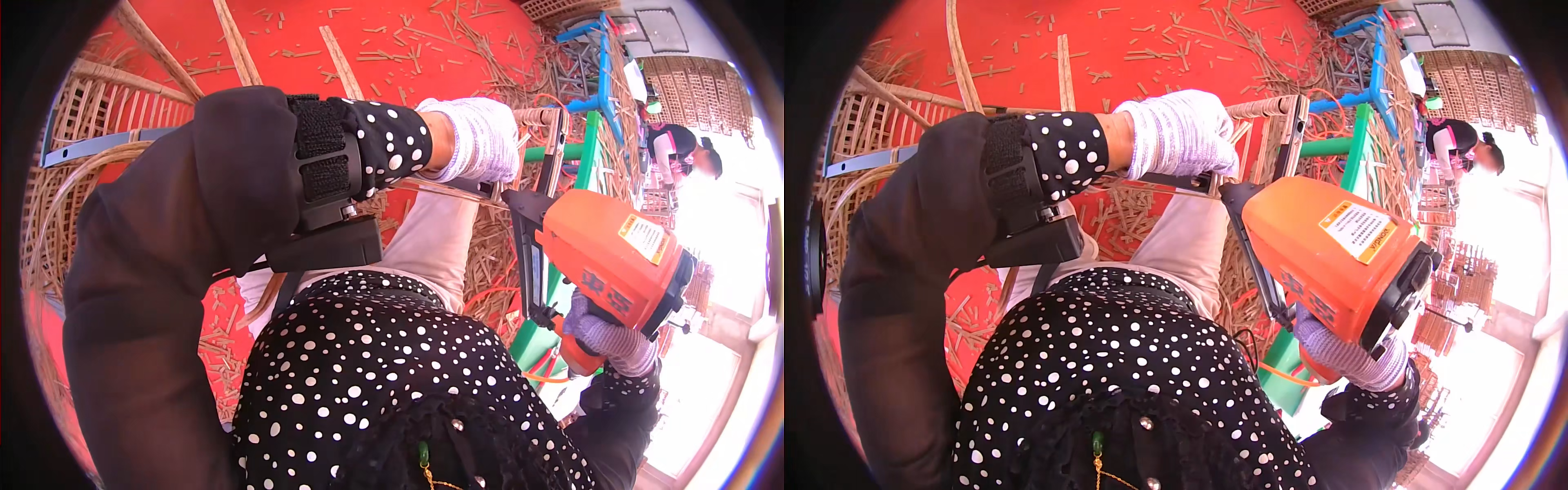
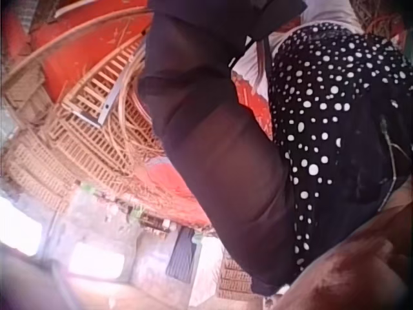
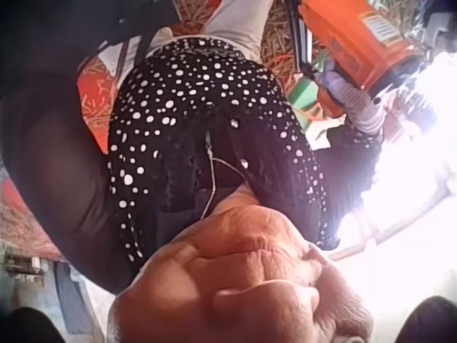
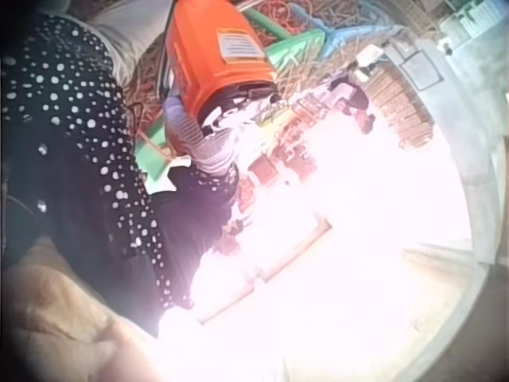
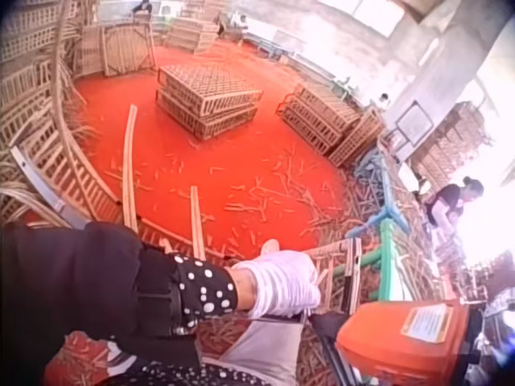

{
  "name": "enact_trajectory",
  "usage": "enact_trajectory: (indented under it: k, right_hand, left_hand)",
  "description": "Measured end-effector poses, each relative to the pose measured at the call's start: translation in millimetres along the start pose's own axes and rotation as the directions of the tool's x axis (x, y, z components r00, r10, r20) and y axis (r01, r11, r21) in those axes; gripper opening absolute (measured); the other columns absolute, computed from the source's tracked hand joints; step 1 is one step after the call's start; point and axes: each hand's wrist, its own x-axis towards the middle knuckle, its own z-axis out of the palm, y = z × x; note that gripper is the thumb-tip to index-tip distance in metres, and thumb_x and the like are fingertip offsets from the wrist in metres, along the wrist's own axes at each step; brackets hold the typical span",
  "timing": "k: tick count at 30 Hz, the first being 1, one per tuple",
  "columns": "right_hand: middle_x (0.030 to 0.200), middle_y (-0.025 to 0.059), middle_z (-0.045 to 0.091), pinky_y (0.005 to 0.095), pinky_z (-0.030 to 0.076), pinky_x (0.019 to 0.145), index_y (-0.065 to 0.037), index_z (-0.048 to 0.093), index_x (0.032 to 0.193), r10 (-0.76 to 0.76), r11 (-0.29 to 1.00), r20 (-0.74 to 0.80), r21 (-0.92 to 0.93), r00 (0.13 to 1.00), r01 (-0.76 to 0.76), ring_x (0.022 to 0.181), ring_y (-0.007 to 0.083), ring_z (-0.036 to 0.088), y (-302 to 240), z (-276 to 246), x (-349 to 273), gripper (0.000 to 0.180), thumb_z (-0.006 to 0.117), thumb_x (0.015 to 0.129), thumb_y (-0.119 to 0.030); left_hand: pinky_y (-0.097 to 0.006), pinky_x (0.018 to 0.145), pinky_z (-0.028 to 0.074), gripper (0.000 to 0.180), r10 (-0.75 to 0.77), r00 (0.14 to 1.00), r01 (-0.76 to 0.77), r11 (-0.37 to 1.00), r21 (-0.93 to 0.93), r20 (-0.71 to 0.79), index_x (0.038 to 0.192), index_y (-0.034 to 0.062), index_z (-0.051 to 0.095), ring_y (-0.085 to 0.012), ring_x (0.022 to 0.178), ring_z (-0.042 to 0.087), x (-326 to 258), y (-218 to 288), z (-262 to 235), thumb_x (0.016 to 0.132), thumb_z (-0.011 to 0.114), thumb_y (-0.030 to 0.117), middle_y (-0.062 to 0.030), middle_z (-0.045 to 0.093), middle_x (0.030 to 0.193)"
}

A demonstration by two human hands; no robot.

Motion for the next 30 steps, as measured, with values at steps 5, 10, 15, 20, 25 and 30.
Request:
enact_trajectory:
  k: [5, 10, 15, 20, 25, 30]
  right_hand:
    - [0.077, 0.0034, 0.054, 0.0256, 0.045, 0.064, -0.003, 0.054, 0.086, -0.181, 0.975, 0.065, -0.115, 0.981, 0.188, 0.072, 0.0112, 0.055, -7, -5, 3, 0.01, 0.055, 0.076, -0.004]
    - [0.084, 0.0044, 0.053, 0.0258, 0.047, 0.067, -0.002, 0.05, 0.094, -0.524, 0.593, 0.175, -0.628, 0.834, 0.504, 0.077, 0.0116, 0.055, -13, -9, 13, 0.01, 0.046, 0.084, -0.005]
    - [0.072, 0.0046, 0.053, 0.0261, 0.047, 0.063, -0.003, 0.051, 0.088, -0.179, 0.942, 0.272, -0.231, 0.945, 0.245, 0.067, 0.015, 0.055, -32, -22, 17, 0.005, 0.046, 0.085, -0.004]
    - [0.073, 0.0053, 0.054, 0.0251, 0.048, 0.063, 0.0, 0.051, 0.093, -0.502, 0.787, 0.284, -0.241, 0.817, 0.567, 0.069, 0.013, 0.056, -34, -31, 21, 0.01, 0.048, 0.087, -0.008]
    - [0.07, 0.0073, 0.057, 0.0281, 0.05, 0.057, 0.001, 0.053, 0.098, 0.072, 0.968, 0.147, 0.227, 0.987, -0.104, 0.057, 0.0168, 0.059, -73, -16, 14, 0.031, 0.065, 0.071, -0.011]
    - [0.069, 0.0058, 0.057, 0.027, 0.047, 0.062, -0.001, 0.058, 0.088, 0.135, 0.76, 0.08, 0.631, 0.988, -0.155, 0.064, 0.0141, 0.056, -30, -7, 2, 0.024, 0.065, 0.066, -0.008]
  left_hand:
    - [-0.036, 0.056, 0.046, 0.029, 0.002, 1.0, -0.002, 1.0, -0.014, -0.017, 0.069, 0.0033, 0.065, -0.0281, 0.057, 0.058, 2, -2, -3, 0.065, 0.062, 0.031, -0.0159, 0.06, 0.061]
    - [-0.037, 0.057, 0.046, 0.029, 0.035, 0.999, -0.035, 0.999, 0.004, -0.029, 0.07, 0.0028, 0.065, -0.0299, 0.059, 0.058, 0, -1, -3, 0.064, 0.062, 0.031, -0.0169, 0.059, 0.062]
    - [-0.037, 0.058, 0.047, 0.029, 0.012, 0.998, -0.011, 1.0, 0.02, -0.065, 0.07, 0.0024, 0.065, -0.0312, 0.061, 0.059, -4, -3, 4, 0.064, 0.061, 0.031, -0.0181, 0.059, 0.064]
    - [-0.038, 0.06, 0.047, 0.028, 0.047, 0.992, -0.045, 0.999, 0.019, -0.114, 0.068, 0.0025, 0.065, -0.0313, 0.063, 0.059, -11, 3, 3, 0.066, 0.059, 0.03, -0.0178, 0.06, 0.064]
    - [-0.038, 0.058, 0.045, 0.028, 0.077, 0.995, -0.075, 0.997, 0.035, -0.07, 0.067, 0.0041, 0.065, -0.0296, 0.06, 0.058, -9, 1, -1, 0.07, 0.057, 0.031, -0.0159, 0.059, 0.062]
    - [-0.035, 0.053, 0.043, 0.033, 0.035, 0.997, -0.038, 0.998, -0.047, -0.069, 0.064, 0.0039, 0.063, -0.0253, 0.051, 0.054, 1, -15, 0, 0.079, 0.056, 0.033, -0.0144, 0.056, 0.056]
